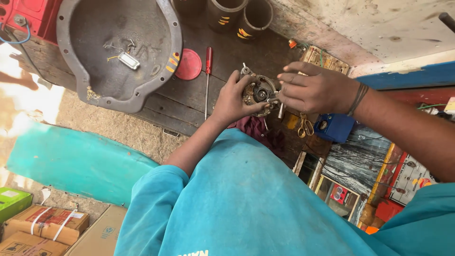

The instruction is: The person is repairing and reassembling an automotive alternator at a workbench using various hand tools.

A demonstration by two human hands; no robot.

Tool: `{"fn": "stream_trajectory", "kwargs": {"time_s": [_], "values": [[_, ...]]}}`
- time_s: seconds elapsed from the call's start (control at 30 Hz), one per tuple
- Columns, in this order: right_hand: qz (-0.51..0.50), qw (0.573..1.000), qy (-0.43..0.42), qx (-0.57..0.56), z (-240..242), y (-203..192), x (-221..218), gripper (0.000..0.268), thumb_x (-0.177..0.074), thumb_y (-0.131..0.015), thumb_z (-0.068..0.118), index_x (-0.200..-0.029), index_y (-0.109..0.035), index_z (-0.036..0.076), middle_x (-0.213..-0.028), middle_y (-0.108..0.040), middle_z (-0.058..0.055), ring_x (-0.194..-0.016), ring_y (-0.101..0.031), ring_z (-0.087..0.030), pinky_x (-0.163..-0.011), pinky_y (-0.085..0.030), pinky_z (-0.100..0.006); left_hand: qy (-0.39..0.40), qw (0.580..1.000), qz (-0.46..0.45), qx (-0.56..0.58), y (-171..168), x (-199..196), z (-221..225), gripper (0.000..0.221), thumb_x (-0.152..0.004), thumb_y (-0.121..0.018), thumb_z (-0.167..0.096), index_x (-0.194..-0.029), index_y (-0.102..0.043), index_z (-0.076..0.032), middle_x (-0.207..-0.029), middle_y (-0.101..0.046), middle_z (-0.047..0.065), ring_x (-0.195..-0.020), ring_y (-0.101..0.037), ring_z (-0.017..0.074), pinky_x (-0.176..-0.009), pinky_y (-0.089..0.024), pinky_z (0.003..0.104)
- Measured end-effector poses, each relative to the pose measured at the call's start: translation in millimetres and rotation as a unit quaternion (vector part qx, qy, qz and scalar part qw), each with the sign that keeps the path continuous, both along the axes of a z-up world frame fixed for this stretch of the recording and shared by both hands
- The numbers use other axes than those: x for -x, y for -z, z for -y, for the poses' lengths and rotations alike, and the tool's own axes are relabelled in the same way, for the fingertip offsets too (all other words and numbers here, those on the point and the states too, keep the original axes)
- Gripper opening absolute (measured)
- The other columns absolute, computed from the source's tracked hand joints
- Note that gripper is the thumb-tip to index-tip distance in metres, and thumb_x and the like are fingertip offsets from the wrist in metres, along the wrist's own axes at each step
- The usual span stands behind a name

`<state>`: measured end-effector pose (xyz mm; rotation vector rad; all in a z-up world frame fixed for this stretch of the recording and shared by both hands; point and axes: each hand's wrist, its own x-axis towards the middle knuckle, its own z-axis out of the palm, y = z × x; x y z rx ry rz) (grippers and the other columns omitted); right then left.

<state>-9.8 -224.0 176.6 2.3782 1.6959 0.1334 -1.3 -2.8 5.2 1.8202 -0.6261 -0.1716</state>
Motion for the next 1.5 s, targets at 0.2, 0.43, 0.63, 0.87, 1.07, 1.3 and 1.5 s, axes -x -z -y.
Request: {"fn": "stream_trajectory", "kwargs": {"time_s": [0.2, 0.43, 0.63, 0.87, 1.07, 1.3, 1.5], "values": [[-0.027, 0.989, 0.147, -0.016, -11, 5, 20, 0.007, -0.083, -0.071, 0.016, -0.081, -0.067, 0.011, -0.082, -0.063, -0.002, -0.082, -0.065, -0.019, -0.085, -0.051, -0.036, -0.009, 1.000, 0.016, 0.002, 1, 3, 1, 0.068, -0.068, -0.094, -0.038, -0.121, -0.065, -0.006, -0.111, -0.055, 0.016, -0.100, -0.067, 0.0362, -0.084, -0.057, 0.046], [-0.036, 0.953, 0.287, -0.086, -27, 20, 40, 0.026, -0.090, -0.075, 0.024, -0.072, -0.061, 0.011, -0.070, -0.059, -0.003, -0.064, -0.062, -0.021, -0.067, -0.046, -0.038, -0.016, 1.000, 0.025, -0.009, 1, 7, 4, 0.064, -0.071, -0.095, -0.042, -0.117, -0.066, -0.009, -0.107, -0.054, 0.014, -0.094, -0.066, 0.0345, -0.078, -0.057, 0.047], [-0.059, 0.813, 0.521, -0.253, -42, 53, 56, 0.035, -0.102, -0.074, 0.022, -0.073, -0.062, 0.007, -0.061, -0.056, -0.012, -0.055, -0.058, -0.032, -0.053, -0.043, -0.046, -0.071, 0.996, 0.048, 0.026, 4, 23, 12, 0.064, -0.076, -0.092, -0.041, -0.121, -0.061, -0.009, -0.114, -0.058, 0.013, -0.100, -0.069, 0.0338, -0.082, -0.059, 0.045], [-0.173, 0.635, 0.622, -0.425, -45, 66, 60, 0.031, -0.100, -0.075, 0.029, -0.087, -0.067, 0.002, -0.068, -0.064, -0.012, -0.058, -0.063, -0.024, -0.053, -0.048, -0.040, -0.085, 0.996, 0.021, -0.019, -2, 25, 12, 0.064, -0.074, -0.094, -0.040, -0.120, -0.062, -0.010, -0.110, -0.057, 0.013, -0.095, -0.070, 0.0329, -0.078, -0.059, 0.045], [-0.439, 0.415, 0.471, -0.643, -13, 104, 73, 0.028, -0.106, -0.055, 0.021, -0.110, -0.071, -0.001, -0.096, -0.075, -0.010, -0.079, -0.073, -0.017, -0.074, -0.061, -0.031, -0.083, 0.996, 0.026, -0.031, -1, 24, 12, 0.062, -0.074, -0.094, -0.040, -0.118, -0.062, -0.010, -0.108, -0.056, 0.012, -0.094, -0.071, 0.0313, -0.078, -0.060, 0.045], [-0.348, 0.571, 0.471, -0.575, -25, 111, 81, 0.025, -0.087, -0.069, -0.004, -0.111, -0.073, 0.001, -0.104, -0.070, -0.011, -0.096, -0.070, -0.018, -0.084, -0.058, -0.032, -0.051, 0.998, 0.031, -0.012, -2, 21, 4, 0.060, -0.080, -0.090, -0.037, -0.124, -0.062, -0.008, -0.109, -0.054, 0.014, -0.093, -0.067, 0.0325, -0.079, -0.057, 0.045], [-0.079, 0.734, 0.481, -0.472, -39, 113, 80, 0.016, -0.085, -0.082, -0.001, -0.097, -0.074, 0.003, -0.100, -0.072, -0.009, -0.101, -0.067, -0.026, -0.087, -0.055, -0.042, -0.024, 0.999, 0.038, -0.003, 4, 18, -3, 0.053, -0.085, -0.084, -0.028, -0.129, -0.063, -0.008, -0.112, -0.055, 0.015, -0.098, -0.064, 0.0327, -0.085, -0.055, 0.043]]}}
